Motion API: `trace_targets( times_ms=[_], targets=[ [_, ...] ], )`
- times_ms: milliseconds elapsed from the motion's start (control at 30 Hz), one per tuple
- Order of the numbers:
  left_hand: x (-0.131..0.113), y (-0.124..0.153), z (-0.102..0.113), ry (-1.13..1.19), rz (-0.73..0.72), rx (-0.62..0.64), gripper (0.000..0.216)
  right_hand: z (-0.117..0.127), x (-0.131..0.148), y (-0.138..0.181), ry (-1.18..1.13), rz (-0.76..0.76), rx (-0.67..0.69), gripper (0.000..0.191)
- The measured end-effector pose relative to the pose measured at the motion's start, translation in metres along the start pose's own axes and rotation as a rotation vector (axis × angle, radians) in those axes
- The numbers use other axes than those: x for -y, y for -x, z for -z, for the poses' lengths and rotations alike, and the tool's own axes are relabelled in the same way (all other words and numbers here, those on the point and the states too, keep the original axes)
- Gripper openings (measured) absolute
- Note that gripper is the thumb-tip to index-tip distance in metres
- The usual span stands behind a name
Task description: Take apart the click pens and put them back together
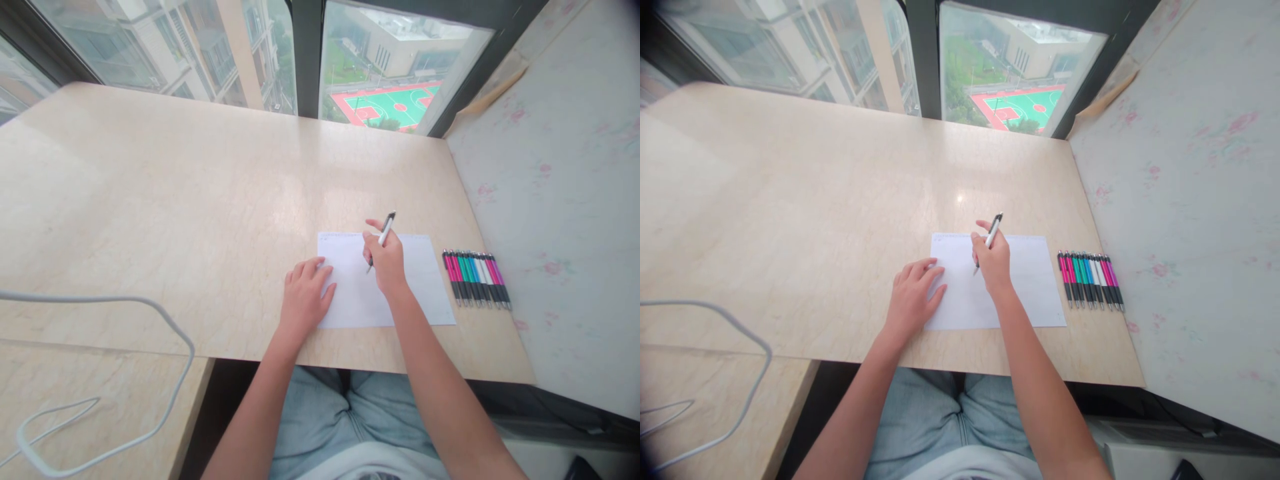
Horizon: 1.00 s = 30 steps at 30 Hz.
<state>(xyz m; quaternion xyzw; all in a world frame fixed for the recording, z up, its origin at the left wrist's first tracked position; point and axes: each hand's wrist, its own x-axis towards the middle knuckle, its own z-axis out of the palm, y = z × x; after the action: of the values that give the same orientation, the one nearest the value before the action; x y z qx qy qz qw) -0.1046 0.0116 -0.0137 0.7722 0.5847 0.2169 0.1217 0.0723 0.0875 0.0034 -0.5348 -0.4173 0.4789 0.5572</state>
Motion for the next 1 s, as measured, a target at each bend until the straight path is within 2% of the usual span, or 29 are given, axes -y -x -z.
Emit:
trace_targets(
  times_ms=[67, 133, 267, 400, 700, 1000],
  targets=[
    [0.0, 0.0, 0.0, 0.001, -0.002, -0.008, 0.026, 0.018, 0.003, 0.015, -0.026, -0.065, -0.051, 0.063],
    [0.0, 0.0, 0.0, 0.005, -0.007, -0.019, 0.026, 0.036, 0.003, 0.03, -0.055, -0.091, -0.097, 0.071],
    [0.001, -0.001, 0.0, 0.006, -0.017, -0.032, 0.026, 0.067, -0.002, 0.053, -0.171, -0.075, -0.15, 0.062],
    [0.001, -0.001, 0.002, 0.016, -0.027, -0.039, 0.025, 0.085, -0.003, 0.067, -0.288, -0.07, -0.139, 0.054],
    [0.001, -0.005, 0.002, 0.025, -0.037, -0.079, 0.023, 0.093, -0.005, 0.069, -0.406, -0.053, -0.137, 0.045],
    [0.003, -0.006, 0.0, -0.009, -0.042, -0.095, 0.022, 0.092, -0.013, 0.07, -0.409, -0.016, -0.182, 0.057]
  ],
)
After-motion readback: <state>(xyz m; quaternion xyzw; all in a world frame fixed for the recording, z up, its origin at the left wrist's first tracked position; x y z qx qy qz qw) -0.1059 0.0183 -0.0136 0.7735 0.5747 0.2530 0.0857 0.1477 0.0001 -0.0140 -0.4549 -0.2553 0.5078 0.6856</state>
